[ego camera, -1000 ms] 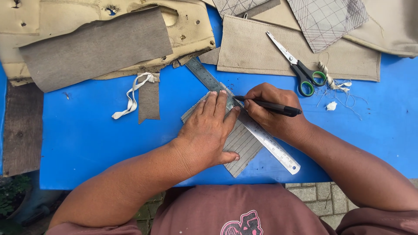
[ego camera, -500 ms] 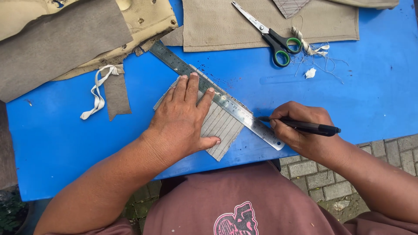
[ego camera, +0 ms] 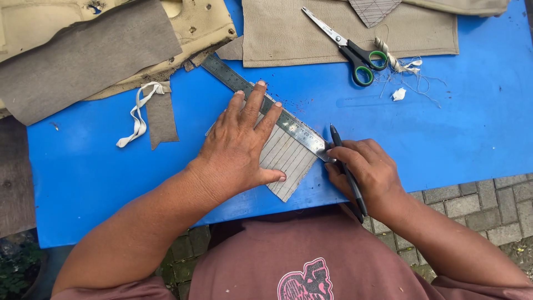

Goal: Marking a grid of lines on a piece of material using a ruler and a pen

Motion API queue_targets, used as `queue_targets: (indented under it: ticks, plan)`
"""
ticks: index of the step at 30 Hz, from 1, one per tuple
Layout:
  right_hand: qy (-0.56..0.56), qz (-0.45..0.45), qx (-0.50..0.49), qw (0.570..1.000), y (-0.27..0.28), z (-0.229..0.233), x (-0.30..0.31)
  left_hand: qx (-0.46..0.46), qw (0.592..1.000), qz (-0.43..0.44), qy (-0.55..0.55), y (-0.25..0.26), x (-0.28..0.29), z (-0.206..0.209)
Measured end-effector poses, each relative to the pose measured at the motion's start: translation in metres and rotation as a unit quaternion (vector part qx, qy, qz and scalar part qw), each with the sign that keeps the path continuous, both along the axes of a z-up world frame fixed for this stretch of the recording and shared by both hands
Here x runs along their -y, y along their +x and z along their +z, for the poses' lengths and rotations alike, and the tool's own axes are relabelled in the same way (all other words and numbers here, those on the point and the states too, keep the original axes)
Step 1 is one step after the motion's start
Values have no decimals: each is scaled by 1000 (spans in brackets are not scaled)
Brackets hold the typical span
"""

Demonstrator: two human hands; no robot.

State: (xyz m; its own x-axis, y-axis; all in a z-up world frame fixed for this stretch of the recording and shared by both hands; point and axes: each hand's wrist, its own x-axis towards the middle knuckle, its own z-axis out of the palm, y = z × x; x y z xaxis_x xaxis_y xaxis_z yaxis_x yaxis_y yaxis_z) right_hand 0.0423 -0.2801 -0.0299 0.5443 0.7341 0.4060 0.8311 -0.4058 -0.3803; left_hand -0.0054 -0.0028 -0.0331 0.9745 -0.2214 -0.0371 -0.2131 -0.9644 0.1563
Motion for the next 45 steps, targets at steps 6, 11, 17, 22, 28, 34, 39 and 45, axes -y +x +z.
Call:
queue_targets:
  ticks: [6, 11, 17, 22, 28, 34, 39, 45]
  plan:
    - [34, 32, 1, 999, -1, -9, 0, 96, 993, 14, 64, -7, 5, 7]
    - [18, 31, -6, 999, -1, -3, -1, 110, 990, 14, 85, -6, 5, 10]
    - [2, 30, -6, 1000, -3, 1, -1, 105, 990, 10, 89, -6, 3, 4]
    - [-9, 33, 5, 999, -4, 0, 1, 93, 994, 1, 57, -3, 2, 0]
    - [-24, 51, -6, 998, -5, 6, -2, 91, 994, 1, 58, -5, 2, 1]
    - [-35, 43, 15, 998, -6, 7, -3, 92, 992, 2, 88, -5, 2, 0]
    - [-42, 31, 9, 999, -5, 9, -2, 95, 993, -7, 76, -3, 1, 2]
    - [-53, 46, 12, 997, -5, 9, -1, 89, 994, -19, 55, -8, 2, 4]
